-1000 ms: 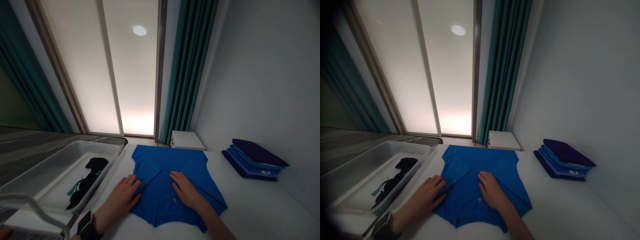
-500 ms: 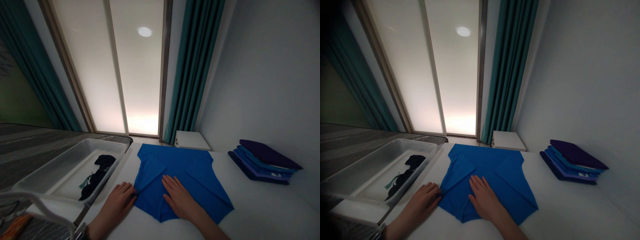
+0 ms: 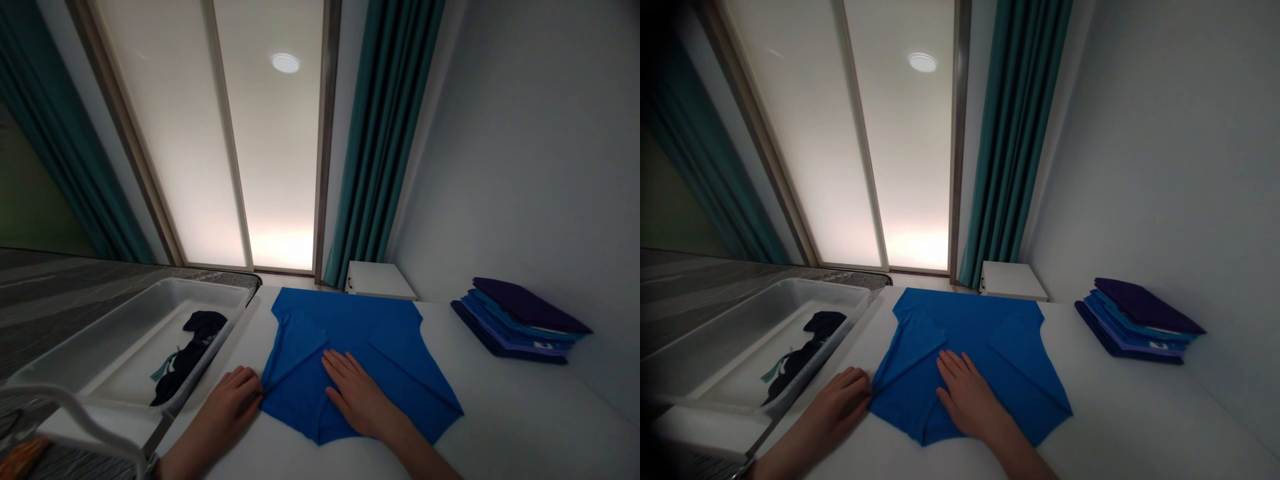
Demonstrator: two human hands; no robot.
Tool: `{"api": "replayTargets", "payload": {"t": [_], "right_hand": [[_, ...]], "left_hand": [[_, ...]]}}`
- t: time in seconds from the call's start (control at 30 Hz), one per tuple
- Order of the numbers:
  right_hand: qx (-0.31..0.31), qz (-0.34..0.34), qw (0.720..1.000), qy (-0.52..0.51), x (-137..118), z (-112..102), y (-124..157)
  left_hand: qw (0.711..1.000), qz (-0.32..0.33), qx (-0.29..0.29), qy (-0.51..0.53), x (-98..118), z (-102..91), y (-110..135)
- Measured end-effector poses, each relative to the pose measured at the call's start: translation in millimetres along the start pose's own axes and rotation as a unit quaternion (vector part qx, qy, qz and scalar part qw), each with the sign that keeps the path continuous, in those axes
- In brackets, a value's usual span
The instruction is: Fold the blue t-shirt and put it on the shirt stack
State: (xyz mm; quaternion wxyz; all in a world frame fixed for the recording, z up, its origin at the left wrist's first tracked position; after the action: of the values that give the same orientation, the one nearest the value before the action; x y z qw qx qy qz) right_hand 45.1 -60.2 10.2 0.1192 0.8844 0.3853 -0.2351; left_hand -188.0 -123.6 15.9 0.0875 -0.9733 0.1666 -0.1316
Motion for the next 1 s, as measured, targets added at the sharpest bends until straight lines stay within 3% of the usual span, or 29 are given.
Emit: {"api": "replayTargets", "payload": {"t": [0.2,0.5,0.7,1.0], "right_hand": [[0.003,0.006,1.000,0.001,-0.9,-4.8,-1.3],[0.028,0.049,0.997,0.057,5.5,-4.4,-25.8],[0.039,0.086,0.993,0.068,19.9,-4.8,-22.0],[0.051,0.128,0.990,0.042,46.5,-22.2,-6.1]], "left_hand": [[1.000,-0.001,0.003,0.017,2.0,-4.6,0.4],[0.998,-0.021,0.028,0.045,-3.6,-4.0,-2.1],[0.998,-0.025,0.029,0.041,-0.7,-7.5,-2.5],[0.995,-0.029,0.047,0.078,-1.7,-11.1,-1.8]]}}
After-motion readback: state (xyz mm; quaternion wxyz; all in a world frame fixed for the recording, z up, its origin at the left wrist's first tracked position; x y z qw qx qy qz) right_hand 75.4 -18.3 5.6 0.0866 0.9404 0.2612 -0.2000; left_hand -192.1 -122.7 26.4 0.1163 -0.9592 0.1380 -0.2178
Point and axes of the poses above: each hand's wrist, its own y-axis away from the middle knuckle, its own z-axis out of the palm, x = y × z, the point moved 6 cm from there along -y, towards the middle knuckle, and after that the axes turned 6 degrees about -y, right-handed, at the moved point
